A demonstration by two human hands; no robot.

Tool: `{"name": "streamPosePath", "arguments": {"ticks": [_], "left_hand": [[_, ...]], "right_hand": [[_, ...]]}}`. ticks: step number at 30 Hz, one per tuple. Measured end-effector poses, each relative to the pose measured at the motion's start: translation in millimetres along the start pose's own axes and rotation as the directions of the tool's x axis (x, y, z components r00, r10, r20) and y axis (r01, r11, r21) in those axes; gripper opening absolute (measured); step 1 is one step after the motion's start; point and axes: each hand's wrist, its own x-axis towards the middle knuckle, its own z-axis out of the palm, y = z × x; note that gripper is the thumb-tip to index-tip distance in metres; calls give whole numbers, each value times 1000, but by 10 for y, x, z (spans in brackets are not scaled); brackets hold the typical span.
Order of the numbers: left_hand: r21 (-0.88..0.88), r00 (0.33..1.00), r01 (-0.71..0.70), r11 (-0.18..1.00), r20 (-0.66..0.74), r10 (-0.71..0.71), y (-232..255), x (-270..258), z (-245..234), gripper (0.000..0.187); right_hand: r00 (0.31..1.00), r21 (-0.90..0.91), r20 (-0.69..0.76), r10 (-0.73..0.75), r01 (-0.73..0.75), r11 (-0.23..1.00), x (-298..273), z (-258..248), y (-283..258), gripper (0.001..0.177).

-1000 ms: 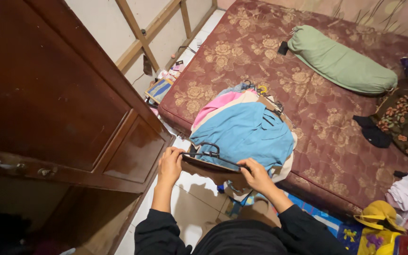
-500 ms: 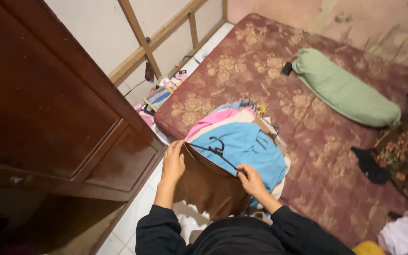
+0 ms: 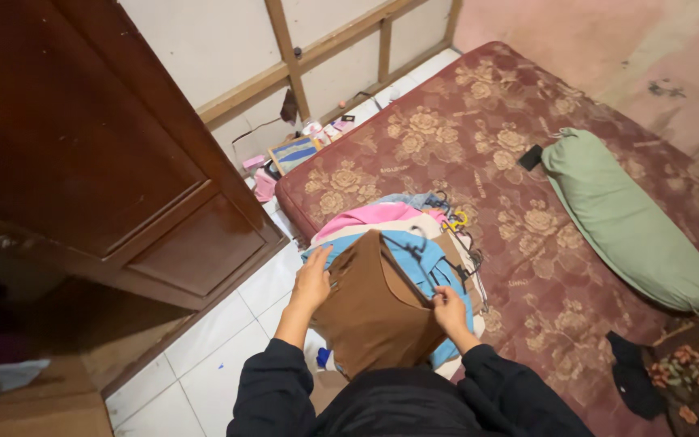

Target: The person removes several garments on hangers from a wooden wardrobe and places them on a nearby bed. The person handles shirts and shorts one at a time, taking them off the wardrobe rod and stacking them on the bed.

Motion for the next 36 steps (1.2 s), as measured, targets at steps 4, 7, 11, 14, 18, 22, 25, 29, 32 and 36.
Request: {"name": "streamPosePath", "arguments": {"ticks": [4, 7, 11, 14, 18, 22, 25, 29, 32, 36], "left_hand": [[-3, 1000, -12, 1000, -9, 12, 108, -16, 134, 63], [37, 1000, -7, 999, -9, 8, 207, -20, 147, 63], [68, 997, 69, 995, 24, -71, 341, -7, 143, 62], [84, 988, 127, 988, 73, -133, 434, 32, 236, 59], [-32, 999, 37, 999, 25, -36, 474, 189, 546, 54], [-60, 999, 3, 998, 52, 0, 524, 410, 903, 57], [-62, 996, 8, 998, 91, -2, 620, 492, 1055, 60], [-65, 981, 117, 991, 165, -105, 834, 601, 1118, 63], [-73, 973, 147, 986, 192, -131, 950, 574, 1136, 66], [-134, 983, 127, 983, 151, -106, 887, 519, 1109, 71]], "right_hand": [[999, 3, -27, 27, -27, 1000, 268, -227, 115, 22], [997, -71, -72, 26, -31, 997, 451, -331, 170, 26], [984, -73, -27, 176, -177, 981, 646, -442, 283, 26], [995, -32, -72, 75, -78, 996, 793, -483, 406, 25], [980, 16, -18, 196, -196, 981, 945, -514, 575, 26], [979, 16, -54, 198, -198, 980, 1123, -542, 698, 26], [981, -39, -76, 178, -181, 983, 1191, -591, 852, 27], [986, -168, -141, 88, -111, 980, 1388, -701, 1043, 21], [976, -207, -188, 110, -149, 967, 1518, -875, 1065, 43], [970, -149, -222, 102, -138, 979, 1574, -961, 908, 43]]}}
